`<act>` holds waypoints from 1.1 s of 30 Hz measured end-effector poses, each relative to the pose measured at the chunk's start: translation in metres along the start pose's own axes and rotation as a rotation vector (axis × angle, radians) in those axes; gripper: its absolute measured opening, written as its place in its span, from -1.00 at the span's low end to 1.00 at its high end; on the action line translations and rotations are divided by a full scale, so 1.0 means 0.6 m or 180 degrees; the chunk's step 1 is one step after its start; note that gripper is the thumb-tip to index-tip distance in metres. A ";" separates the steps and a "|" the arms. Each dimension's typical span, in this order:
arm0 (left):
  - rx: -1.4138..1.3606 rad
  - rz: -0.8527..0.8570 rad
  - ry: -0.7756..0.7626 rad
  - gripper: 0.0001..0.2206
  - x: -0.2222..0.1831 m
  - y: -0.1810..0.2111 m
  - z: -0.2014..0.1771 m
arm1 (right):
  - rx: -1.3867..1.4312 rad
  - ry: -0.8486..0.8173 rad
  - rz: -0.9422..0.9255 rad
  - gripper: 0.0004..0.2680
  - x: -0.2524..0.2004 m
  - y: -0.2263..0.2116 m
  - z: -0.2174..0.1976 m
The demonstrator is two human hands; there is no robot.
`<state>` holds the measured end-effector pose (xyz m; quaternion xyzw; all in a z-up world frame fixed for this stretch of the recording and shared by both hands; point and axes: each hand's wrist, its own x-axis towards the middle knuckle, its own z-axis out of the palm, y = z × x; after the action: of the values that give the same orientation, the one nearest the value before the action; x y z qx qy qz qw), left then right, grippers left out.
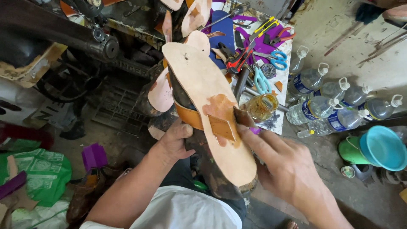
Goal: Assembling handmade sandals by trimming components, applying adhesive, and attaching straps to the soles.
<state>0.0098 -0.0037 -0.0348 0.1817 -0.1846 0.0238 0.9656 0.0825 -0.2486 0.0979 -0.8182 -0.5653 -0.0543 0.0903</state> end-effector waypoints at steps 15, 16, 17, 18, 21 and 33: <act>-0.0017 -0.0202 0.0061 -0.35 -0.012 -0.014 -0.034 | 0.0174 -0.0956 0.0127 -0.09 0.011 0.007 0.006; 0.0052 -0.0146 0.0116 -0.40 -0.012 -0.014 -0.035 | 0.0666 -0.0825 -0.0273 -0.24 0.010 0.008 0.002; 0.0121 -0.0091 0.0172 -0.44 -0.012 -0.013 -0.035 | 0.1154 -0.0682 -0.0673 -0.38 0.009 0.009 -0.003; 0.0126 -0.0078 0.0170 -0.44 -0.011 -0.008 -0.032 | 0.1150 -0.0683 -0.0687 -0.38 0.004 0.015 0.002; 0.0202 -0.0031 -0.0049 -0.46 -0.009 0.003 -0.027 | 0.1903 -0.0587 -0.0632 -0.40 -0.005 0.022 0.016; 0.0677 0.0137 -0.0026 -0.35 -0.015 0.046 0.017 | 0.0951 -0.0338 0.0911 -0.61 0.047 0.054 -0.086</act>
<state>-0.0053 0.0184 -0.0201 0.2793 -0.1889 0.0632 0.9393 0.1236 -0.2451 0.1511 -0.8693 -0.4491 0.0867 0.1873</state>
